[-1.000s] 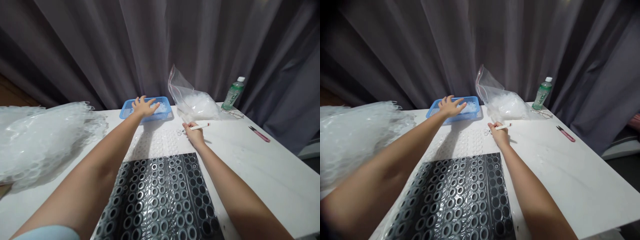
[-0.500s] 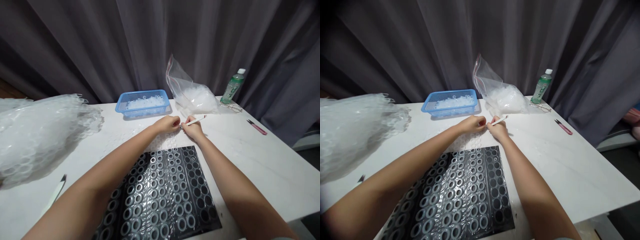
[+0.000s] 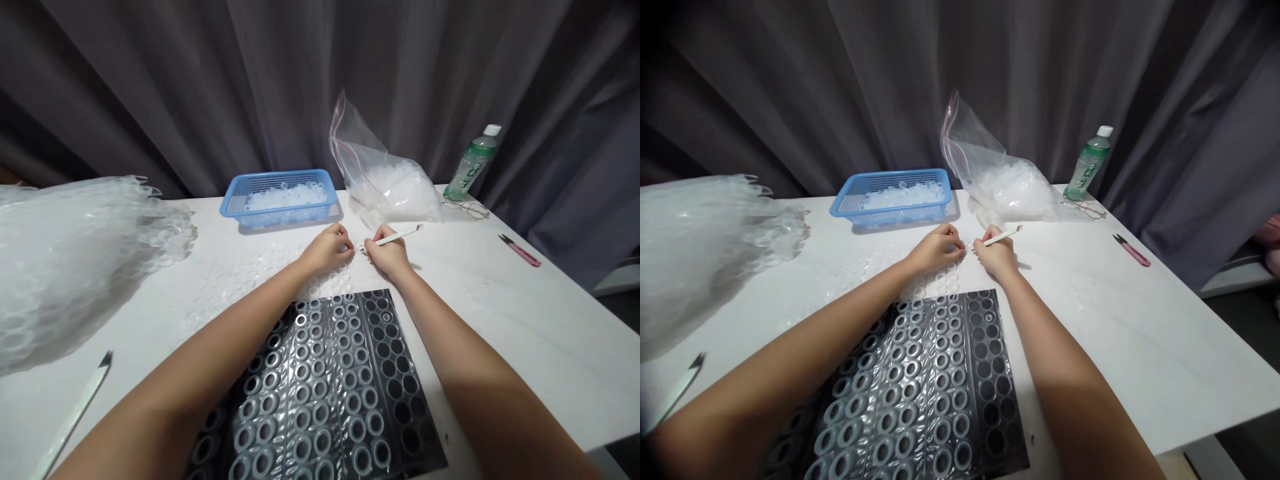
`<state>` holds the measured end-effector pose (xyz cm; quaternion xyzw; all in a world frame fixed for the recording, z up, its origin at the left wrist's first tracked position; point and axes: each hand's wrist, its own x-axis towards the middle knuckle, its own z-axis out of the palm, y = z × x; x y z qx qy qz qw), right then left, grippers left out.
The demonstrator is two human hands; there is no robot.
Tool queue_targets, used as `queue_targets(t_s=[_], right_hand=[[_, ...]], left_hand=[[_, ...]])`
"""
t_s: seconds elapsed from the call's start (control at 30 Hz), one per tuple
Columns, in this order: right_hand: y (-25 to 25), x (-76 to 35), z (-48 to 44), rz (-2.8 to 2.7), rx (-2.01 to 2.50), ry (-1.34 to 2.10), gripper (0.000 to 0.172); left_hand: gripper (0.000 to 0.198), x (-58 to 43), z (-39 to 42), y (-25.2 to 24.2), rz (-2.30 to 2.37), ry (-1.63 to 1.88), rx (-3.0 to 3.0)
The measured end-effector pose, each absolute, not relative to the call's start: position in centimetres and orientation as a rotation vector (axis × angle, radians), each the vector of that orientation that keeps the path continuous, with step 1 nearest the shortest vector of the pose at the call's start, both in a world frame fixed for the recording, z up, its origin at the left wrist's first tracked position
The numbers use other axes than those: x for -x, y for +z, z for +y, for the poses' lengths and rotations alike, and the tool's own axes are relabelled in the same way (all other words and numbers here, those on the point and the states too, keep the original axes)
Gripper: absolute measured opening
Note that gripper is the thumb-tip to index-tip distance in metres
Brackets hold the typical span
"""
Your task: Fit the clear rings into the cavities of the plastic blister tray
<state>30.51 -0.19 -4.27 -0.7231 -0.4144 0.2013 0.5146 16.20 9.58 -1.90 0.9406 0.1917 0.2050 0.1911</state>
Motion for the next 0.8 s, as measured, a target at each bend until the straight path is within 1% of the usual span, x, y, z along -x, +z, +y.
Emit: queue_targets(t_s=[0.23,0.43,0.8], right_hand=[[-4.03,-30.07,0.02,-1.094,1.735,0.394,0.021],[-4.23,-30.14,0.08,-1.069,1.794,0.382,0.019],[-3.74,-29.78,-0.16,-1.121,1.796,0.362,0.023]], left_hand=[[0.012,-16.03,10.04,-2.15,0.514,0.565,-2.523],[0.011,-16.08,9.96,-2.28,0.524,0.537,-2.501],[0.011,-16.05,9.30,-2.24,0.551,0.506,-2.550]])
